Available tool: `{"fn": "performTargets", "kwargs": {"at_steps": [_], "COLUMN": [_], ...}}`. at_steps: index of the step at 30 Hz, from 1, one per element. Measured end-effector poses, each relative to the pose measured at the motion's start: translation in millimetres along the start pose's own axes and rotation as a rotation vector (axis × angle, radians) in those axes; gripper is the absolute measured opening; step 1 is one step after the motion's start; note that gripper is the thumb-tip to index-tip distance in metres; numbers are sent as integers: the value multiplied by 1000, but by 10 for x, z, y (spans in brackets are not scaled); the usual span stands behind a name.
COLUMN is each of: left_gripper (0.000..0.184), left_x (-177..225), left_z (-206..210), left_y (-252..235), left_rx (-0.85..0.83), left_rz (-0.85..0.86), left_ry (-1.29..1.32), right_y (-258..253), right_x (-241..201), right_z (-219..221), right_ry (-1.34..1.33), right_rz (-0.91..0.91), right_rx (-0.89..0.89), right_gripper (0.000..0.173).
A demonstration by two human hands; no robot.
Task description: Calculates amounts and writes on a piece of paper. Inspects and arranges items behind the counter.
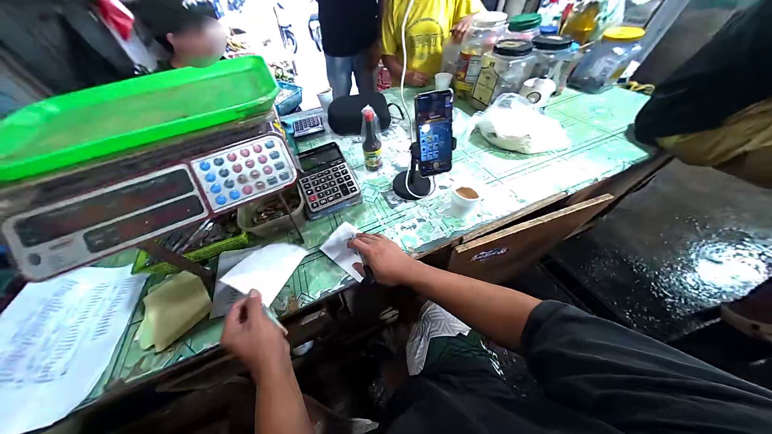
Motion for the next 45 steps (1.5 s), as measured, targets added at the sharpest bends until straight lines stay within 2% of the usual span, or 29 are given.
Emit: {"fn": "performTargets", "kwargs": {"at_steps": [2, 5, 6, 7, 9, 11, 12, 19, 24, 28, 32, 34, 36, 37, 39, 41, 43, 45], "left_gripper": [16, 14, 15, 16, 20, 24, 26, 31, 32, 31, 30, 28, 25, 23, 20, 20, 20, 18], "left_x": [141, 103, 45, -13, -105, -204, -267, -392, -378, -399, -403, -404, -373, -341, -232, 64, 527, 1006], "left_z": [-232, -192, -125, -53, 59, 140, 159, 188, 198, 207, 197, 186, 183, 184, 227, 369, 733, 1249], "left_y": [79, 96, 66, 20, -53, -103, -127, -159, -140, -139, -146, -163, -162, -167, -109, 121, 439, 639], "left_rx": [78, 32, 2, -23, -54, -53, -44, -77, -88, -96, -82, -72, -64, -69, -115, -213, -336, -408], "left_rz": [198, 392, 423, 451, 486, 488, 483, 556, 570, 563, 563, 556, 521, 495, 460, 541, 739, 897], "left_ry": [-4, 51, 50, 37, -14, -57, -78, -34, -54, -52, -58, -73, -111, -129, -154, -180, -194, -250], "right_y": [-27, -308, -455, -620, -905, -1153, -1255, -1645, -1608, -1600, -1488, -1369, -1153, -1000, -533, 10, 451, 703], "right_x": [49, 500, 728, 960, 1348, 1632, 1741, 2294, 2670, 2842, 2600, 2251, 1694, 1356, 732, 352, 341, 510], "right_z": [-264, -790, -904, -989, -1066, -1098, -1105, -1331, -1521, -1579, -1451, -1346, -1257, -1182, -1008, -759, -569, -475], "right_ry": [-109, -168, -213, -283, -395, -382, -361, -224, -110, -95, -203, -315, -434, -480, -444, -380, -302, -212], "right_rz": [114, 215, 289, 391, 627, 790, 838, 847, 942, 1066, 1064, 923, 690, 551, 305, 176, 177, 220], "right_rx": [117, 602, 739, 838, 963, 972, 963, 1003, 1115, 1136, 1228, 1314, 1303, 1237, 1008, 733, 521, 424], "right_gripper": [46, 39, 42, 51, 80, 99, 102, 73, 70, 75, 95, 95, 89, 83, 60, 43, 42, 40]}}
Point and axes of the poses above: each hand's wrist, its own y-axis away from the middle knuckle, its own z-axis out of the palm, x = y × z, the point moved 6 cm from there along -y, towards the middle knuckle, and after that the axes turned 9 degrees about -z, right-handed, at the moved point
